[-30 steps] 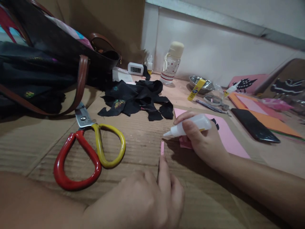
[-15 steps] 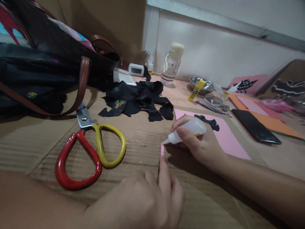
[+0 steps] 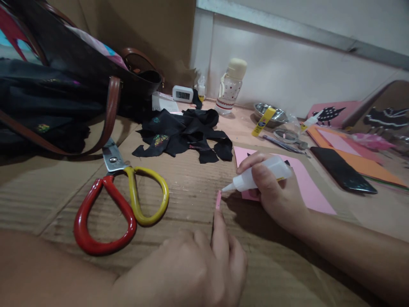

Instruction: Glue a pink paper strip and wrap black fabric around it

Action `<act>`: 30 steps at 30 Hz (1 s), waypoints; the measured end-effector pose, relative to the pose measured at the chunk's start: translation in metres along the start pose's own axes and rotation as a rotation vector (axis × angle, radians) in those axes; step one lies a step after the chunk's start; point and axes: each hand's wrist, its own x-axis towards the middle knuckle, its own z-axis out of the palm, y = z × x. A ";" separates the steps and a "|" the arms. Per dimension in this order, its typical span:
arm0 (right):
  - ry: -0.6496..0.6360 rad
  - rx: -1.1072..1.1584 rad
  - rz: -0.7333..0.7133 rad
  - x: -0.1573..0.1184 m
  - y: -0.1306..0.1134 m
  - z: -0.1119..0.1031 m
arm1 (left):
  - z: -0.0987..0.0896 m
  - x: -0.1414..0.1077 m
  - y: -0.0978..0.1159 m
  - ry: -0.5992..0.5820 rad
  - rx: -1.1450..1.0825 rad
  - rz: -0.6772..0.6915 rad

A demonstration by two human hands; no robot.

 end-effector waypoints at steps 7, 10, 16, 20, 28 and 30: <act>0.071 0.036 -0.046 -0.001 0.005 -0.002 | -0.003 -0.001 0.000 -0.047 -0.003 0.007; -0.027 -0.015 -0.064 -0.002 -0.001 -0.002 | -0.001 -0.002 0.000 -0.016 0.015 0.010; -0.103 0.024 0.116 0.002 -0.001 0.003 | -0.002 -0.002 -0.001 -0.026 0.015 0.003; -0.106 0.081 0.219 0.006 0.002 0.004 | -0.006 0.000 -0.002 -0.057 -0.005 0.012; -0.102 0.071 0.231 0.007 0.000 0.005 | -0.004 0.000 -0.003 -0.056 -0.048 0.006; -0.104 0.071 0.228 0.007 0.000 0.005 | -0.003 0.000 -0.002 -0.057 -0.043 0.007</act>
